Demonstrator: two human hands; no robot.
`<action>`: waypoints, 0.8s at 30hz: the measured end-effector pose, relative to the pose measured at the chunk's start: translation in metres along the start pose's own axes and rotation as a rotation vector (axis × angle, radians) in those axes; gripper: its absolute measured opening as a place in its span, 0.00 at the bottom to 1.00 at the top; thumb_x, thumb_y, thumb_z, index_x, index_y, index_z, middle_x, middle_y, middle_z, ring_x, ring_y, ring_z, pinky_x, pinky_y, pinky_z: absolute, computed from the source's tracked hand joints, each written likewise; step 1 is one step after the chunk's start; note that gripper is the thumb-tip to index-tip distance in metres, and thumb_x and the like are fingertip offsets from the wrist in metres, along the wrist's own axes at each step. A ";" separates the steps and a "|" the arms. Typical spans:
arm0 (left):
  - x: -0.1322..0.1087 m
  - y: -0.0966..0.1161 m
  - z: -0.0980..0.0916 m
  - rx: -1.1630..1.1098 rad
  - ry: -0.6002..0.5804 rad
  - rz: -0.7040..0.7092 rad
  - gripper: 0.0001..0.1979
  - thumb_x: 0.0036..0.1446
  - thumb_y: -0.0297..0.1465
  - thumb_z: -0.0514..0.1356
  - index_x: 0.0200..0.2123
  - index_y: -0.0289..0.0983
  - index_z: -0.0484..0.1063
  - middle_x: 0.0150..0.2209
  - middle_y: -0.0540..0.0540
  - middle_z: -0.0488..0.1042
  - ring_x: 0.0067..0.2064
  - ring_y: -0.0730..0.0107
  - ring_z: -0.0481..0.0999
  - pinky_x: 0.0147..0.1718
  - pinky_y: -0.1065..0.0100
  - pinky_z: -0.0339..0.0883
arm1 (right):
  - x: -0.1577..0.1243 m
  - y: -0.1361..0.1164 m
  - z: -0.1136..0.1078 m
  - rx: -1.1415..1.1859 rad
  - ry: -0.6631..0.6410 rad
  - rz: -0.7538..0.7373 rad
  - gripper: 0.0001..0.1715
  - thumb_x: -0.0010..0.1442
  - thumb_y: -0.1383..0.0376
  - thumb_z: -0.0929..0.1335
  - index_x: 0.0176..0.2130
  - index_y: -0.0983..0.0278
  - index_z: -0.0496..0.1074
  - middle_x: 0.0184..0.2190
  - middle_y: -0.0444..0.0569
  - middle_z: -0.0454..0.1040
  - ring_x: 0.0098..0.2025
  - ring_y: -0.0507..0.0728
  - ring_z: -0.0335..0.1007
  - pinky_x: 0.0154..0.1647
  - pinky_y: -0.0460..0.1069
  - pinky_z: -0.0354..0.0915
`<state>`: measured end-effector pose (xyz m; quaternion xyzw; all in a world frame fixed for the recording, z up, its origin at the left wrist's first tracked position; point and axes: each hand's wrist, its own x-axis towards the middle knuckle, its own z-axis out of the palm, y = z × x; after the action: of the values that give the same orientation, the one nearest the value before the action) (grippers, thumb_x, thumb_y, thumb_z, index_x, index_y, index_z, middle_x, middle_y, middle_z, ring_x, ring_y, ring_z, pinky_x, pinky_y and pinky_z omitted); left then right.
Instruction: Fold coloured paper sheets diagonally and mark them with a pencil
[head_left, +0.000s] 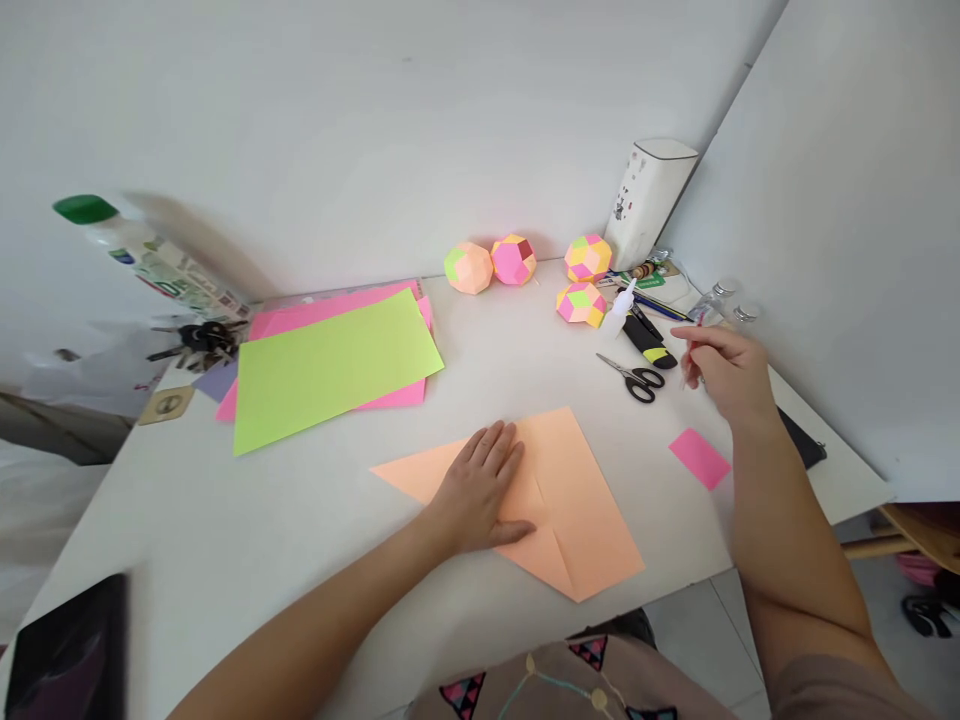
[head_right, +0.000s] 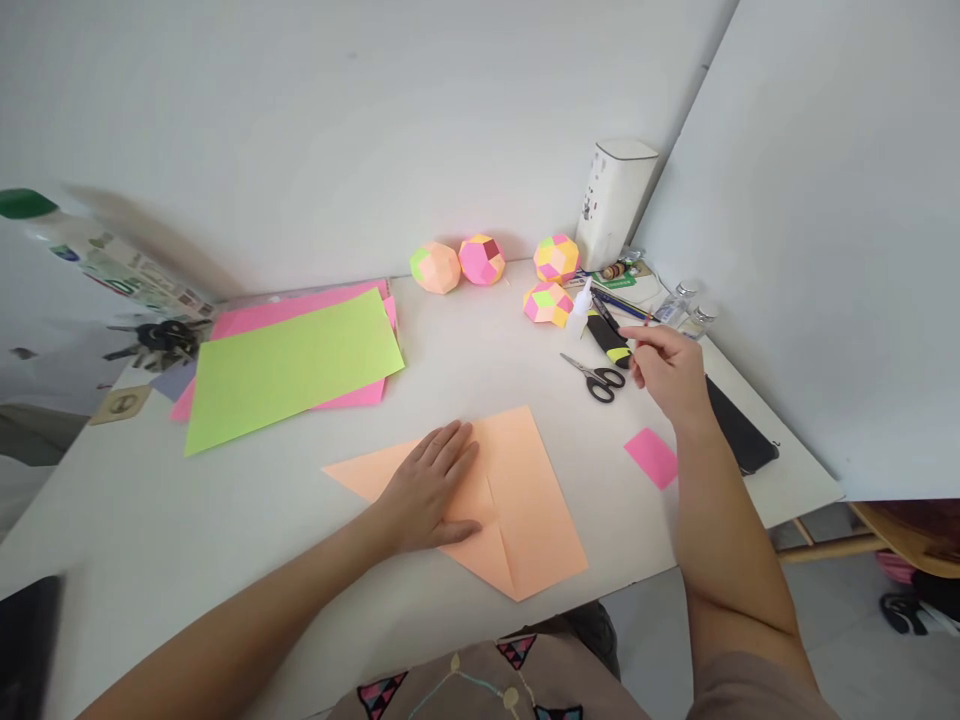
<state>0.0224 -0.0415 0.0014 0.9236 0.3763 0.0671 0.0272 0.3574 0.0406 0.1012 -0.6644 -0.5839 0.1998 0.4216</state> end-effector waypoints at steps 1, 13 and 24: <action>0.001 0.001 -0.001 0.000 -0.010 0.000 0.49 0.53 0.60 0.49 0.62 0.23 0.56 0.66 0.25 0.48 0.67 0.38 0.47 0.62 0.47 0.44 | -0.005 -0.008 0.004 0.092 -0.098 -0.027 0.19 0.54 0.65 0.62 0.44 0.63 0.73 0.26 0.45 0.65 0.25 0.53 0.65 0.24 0.50 0.63; 0.001 0.002 0.001 -0.118 -0.029 0.000 0.55 0.50 0.65 0.44 0.64 0.24 0.50 0.66 0.24 0.44 0.68 0.38 0.39 0.63 0.47 0.37 | -0.038 -0.033 0.152 0.696 -0.931 0.183 0.27 0.61 0.43 0.61 0.35 0.65 0.69 0.21 0.41 0.65 0.22 0.50 0.66 0.20 0.46 0.63; 0.001 0.002 0.002 -0.179 0.028 -0.034 0.54 0.52 0.63 0.44 0.64 0.22 0.51 0.66 0.26 0.45 0.68 0.42 0.36 0.64 0.48 0.35 | -0.055 -0.021 0.148 0.308 -0.622 -0.539 0.14 0.66 0.70 0.59 0.48 0.60 0.69 0.30 0.46 0.73 0.29 0.51 0.71 0.30 0.48 0.69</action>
<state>0.0242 -0.0423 0.0001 0.9100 0.3848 0.1130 0.1054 0.2192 0.0364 0.0215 -0.3261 -0.7988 0.3578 0.3571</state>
